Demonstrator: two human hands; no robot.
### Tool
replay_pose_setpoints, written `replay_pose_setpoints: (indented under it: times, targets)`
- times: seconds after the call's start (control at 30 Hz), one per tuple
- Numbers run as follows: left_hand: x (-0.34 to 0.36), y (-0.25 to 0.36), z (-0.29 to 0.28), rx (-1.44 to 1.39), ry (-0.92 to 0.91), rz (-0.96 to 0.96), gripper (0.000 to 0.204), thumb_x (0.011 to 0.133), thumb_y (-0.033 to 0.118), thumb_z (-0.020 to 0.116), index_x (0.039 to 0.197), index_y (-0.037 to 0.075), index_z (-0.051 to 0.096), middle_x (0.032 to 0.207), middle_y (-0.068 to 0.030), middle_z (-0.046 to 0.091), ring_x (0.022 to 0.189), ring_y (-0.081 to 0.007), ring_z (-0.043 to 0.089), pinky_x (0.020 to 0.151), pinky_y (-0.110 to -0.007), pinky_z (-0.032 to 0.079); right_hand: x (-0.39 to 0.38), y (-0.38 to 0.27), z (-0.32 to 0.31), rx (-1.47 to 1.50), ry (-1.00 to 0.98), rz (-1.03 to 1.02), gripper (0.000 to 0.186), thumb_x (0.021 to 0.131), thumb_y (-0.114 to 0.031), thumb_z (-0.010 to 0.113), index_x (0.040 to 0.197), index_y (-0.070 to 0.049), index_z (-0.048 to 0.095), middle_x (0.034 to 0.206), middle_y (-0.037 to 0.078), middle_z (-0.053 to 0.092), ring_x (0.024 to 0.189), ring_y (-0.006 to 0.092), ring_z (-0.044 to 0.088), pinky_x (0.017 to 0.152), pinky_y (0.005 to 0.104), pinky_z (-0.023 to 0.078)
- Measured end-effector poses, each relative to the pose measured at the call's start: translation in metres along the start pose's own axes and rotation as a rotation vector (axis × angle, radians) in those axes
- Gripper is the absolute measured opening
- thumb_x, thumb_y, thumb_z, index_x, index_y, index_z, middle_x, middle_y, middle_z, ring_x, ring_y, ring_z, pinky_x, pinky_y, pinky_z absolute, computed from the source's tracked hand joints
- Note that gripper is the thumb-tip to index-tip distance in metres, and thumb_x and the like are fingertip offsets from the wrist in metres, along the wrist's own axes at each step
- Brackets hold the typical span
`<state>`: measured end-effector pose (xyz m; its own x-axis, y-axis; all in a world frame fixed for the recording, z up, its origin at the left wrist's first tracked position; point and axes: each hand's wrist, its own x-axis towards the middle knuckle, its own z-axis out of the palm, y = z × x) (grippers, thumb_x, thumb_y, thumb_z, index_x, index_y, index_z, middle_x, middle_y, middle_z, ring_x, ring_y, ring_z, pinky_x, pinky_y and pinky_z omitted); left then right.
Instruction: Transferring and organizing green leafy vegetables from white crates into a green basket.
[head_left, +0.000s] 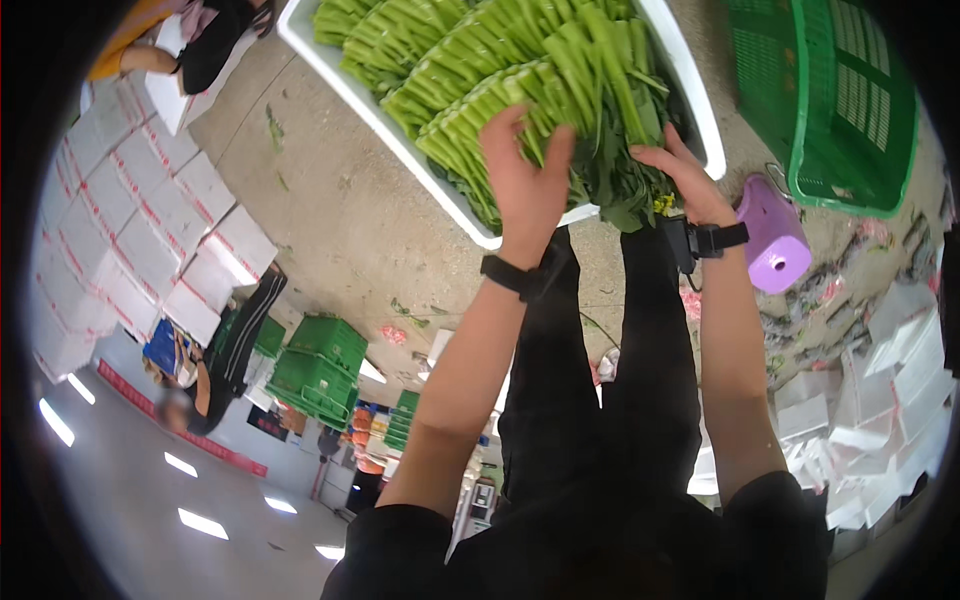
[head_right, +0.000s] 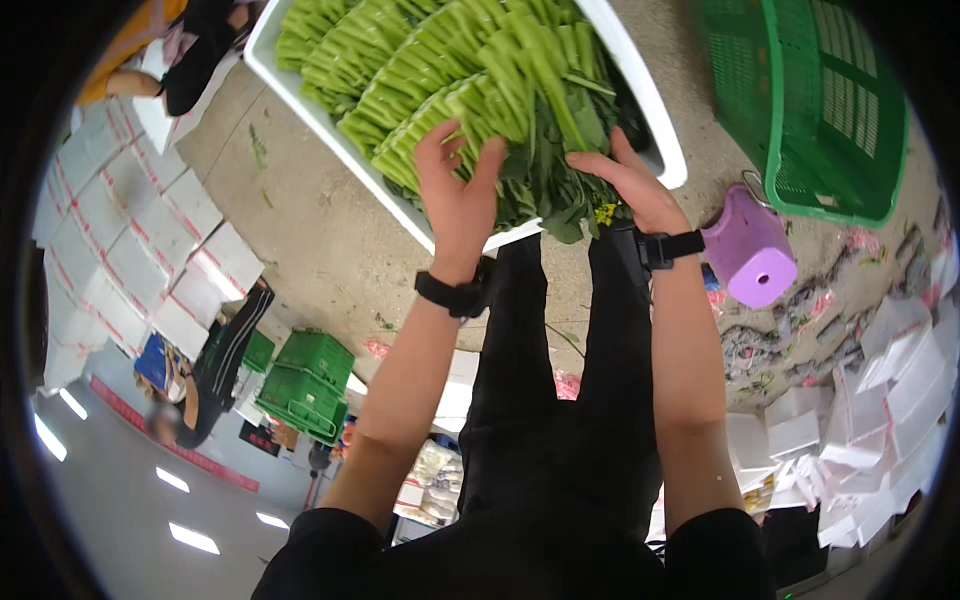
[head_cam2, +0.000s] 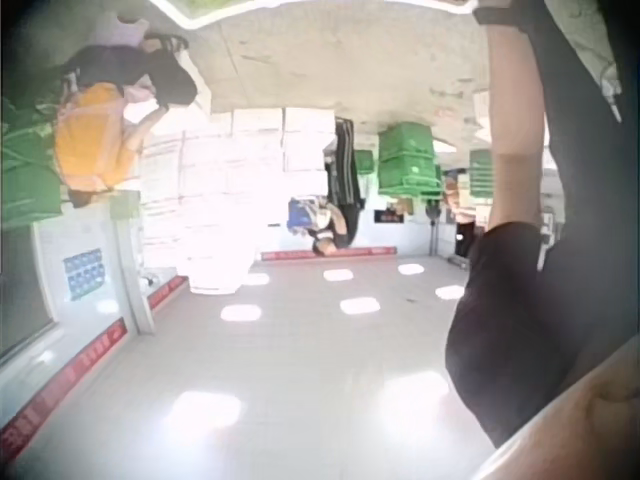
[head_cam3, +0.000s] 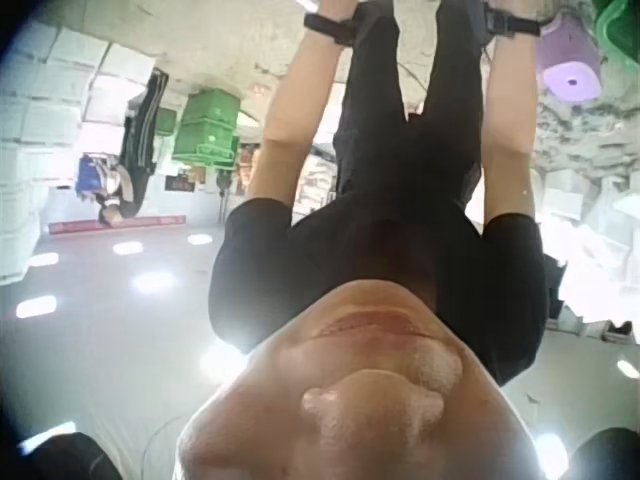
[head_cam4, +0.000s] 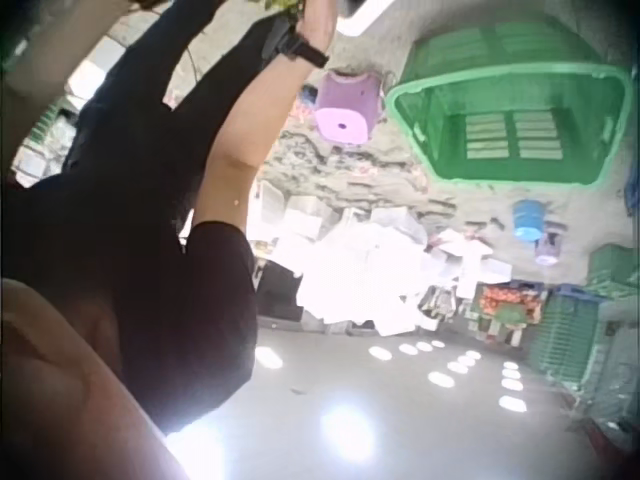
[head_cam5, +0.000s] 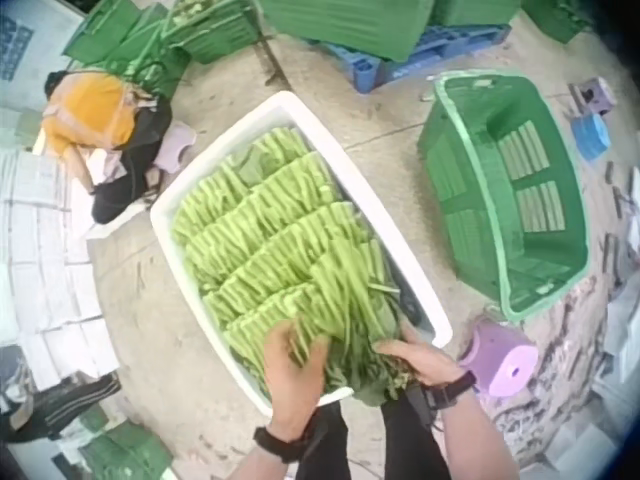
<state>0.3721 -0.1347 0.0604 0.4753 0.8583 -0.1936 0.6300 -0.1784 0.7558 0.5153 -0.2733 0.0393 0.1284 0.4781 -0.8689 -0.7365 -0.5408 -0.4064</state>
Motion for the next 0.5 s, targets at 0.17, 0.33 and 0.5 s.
replay_pose_setpoints:
  times: [0.17,0.33,0.5]
  targets:
    - [-0.059,-0.107,-0.029,0.143,0.265,-0.584,0.052,0.081,0.012,0.075,0.121,-0.006,0.046,0.118,-0.0144,0.047,0.109,-0.0216,0.05,0.092,-0.035,0.042,0.011,0.003,0.011,-0.424,0.195,-0.022,0.118,0.074,-0.047,0.082,0.146,0.015,0.012,0.141,0.023,0.045,0.129,0.0284,0.046,0.107,0.0322,0.036]
    - [-0.054,-0.125,-0.023,-0.11,0.114,-0.939,0.083,0.072,0.017,0.083,0.129,-0.009,0.028,0.123,-0.0177,0.042,0.109,-0.0239,0.049,0.09,-0.033,0.044,0.013,0.0,0.028,-0.311,0.173,-0.078,0.102,0.072,-0.031,0.086,0.143,0.011,0.025,0.134,0.02,0.051,0.119,0.025,0.053,0.101,0.0322,0.043]
    - [-0.033,-0.091,-0.02,-0.471,0.258,-1.165,0.088,0.064,0.022,0.09,0.123,-0.011,0.034,0.109,-0.0177,0.055,0.086,-0.024,0.06,0.065,-0.033,0.053,0.015,-0.006,0.01,-0.322,0.143,0.012,0.1,0.072,-0.03,0.086,0.144,0.006,0.027,0.134,0.017,0.052,0.12,0.0242,0.053,0.103,0.0337,0.042]
